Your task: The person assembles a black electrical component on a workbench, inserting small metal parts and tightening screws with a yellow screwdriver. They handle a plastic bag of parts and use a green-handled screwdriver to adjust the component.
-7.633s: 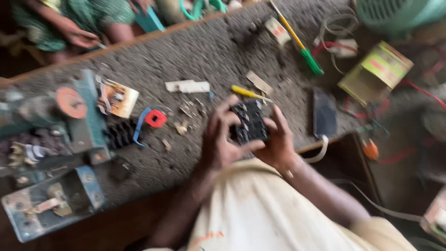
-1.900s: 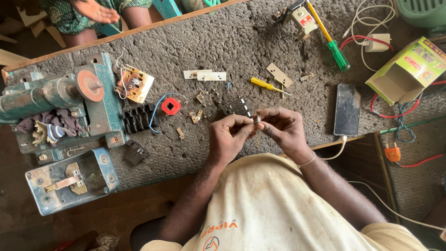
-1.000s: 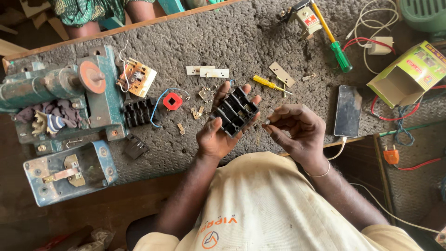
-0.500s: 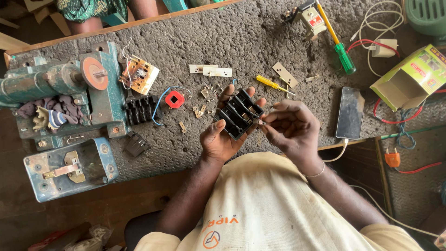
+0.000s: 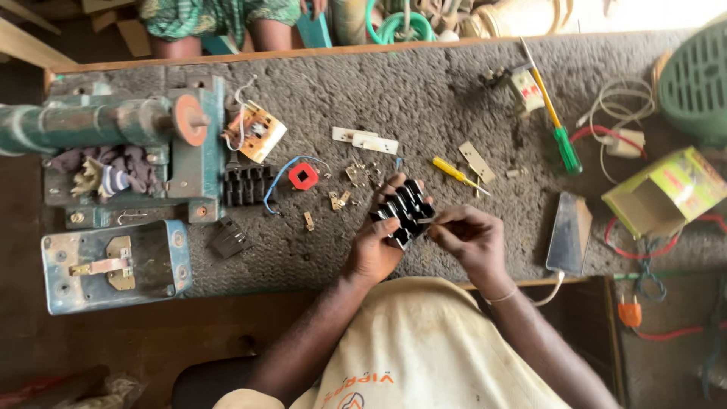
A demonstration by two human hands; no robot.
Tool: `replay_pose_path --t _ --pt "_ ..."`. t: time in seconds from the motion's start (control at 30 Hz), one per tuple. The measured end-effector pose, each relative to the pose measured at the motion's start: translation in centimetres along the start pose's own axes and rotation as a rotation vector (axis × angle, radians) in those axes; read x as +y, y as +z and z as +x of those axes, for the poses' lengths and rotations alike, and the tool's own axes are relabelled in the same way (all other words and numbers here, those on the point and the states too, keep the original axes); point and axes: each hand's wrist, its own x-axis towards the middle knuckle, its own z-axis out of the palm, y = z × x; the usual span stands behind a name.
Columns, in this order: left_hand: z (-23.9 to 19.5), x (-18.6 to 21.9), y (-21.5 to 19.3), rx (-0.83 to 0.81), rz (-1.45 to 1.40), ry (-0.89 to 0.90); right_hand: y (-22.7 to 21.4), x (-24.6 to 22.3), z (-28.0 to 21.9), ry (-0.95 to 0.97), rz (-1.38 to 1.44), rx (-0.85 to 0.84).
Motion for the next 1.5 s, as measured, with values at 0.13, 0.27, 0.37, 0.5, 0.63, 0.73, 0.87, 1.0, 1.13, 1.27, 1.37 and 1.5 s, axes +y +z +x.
replay_pose_path --t 0.13,0.27,0.37,0.5,0.63,0.73,0.87,1.0,1.13,1.27,1.37,1.5 --pt "-0.1 -0.4 -1.6 0.018 0.523 0.016 -3.7 -1.2 3.6 -0.121 0.013 0.117" --pt "-0.3 -0.7 -2.8 0.045 0.84 -0.036 -7.7 -2.6 10.2 -0.231 -0.074 0.432" --pt "0.1 -0.9 -2.9 0.049 0.93 0.14 -9.2 -2.9 13.5 -0.269 -0.058 0.446" --pt "-0.1 0.4 -3.5 0.186 0.894 -0.086 -7.4 -1.3 15.4 0.017 0.422 0.254" --pt "-0.6 0.5 -3.9 0.208 0.871 -0.046 -4.8 0.9 16.3 0.205 0.645 0.356" --pt "-0.7 0.0 -4.1 0.239 0.846 -0.045 -4.3 2.1 16.6 0.209 0.64 0.354" --pt "-0.4 -0.1 -4.5 0.233 0.85 -0.019 -4.8 2.9 17.0 0.246 0.617 0.367" --pt "-0.3 -0.1 -4.8 0.243 0.855 -0.039 -5.2 3.1 16.6 0.258 0.604 0.34" --pt "-0.2 -0.2 -4.7 0.251 0.824 -0.038 -6.6 1.1 16.2 -0.129 -0.009 0.402" --pt "-0.4 -0.4 -5.1 0.251 0.986 0.022 -9.5 -2.0 18.6 -0.523 -1.1 0.705" --pt "-0.3 -0.6 -5.5 0.238 0.997 0.069 -11.0 -2.8 20.1 -0.167 -1.227 0.624" --pt "-0.5 -0.6 -5.4 0.259 0.9 0.01 -12.2 -2.2 19.8 -0.162 -1.067 0.574"
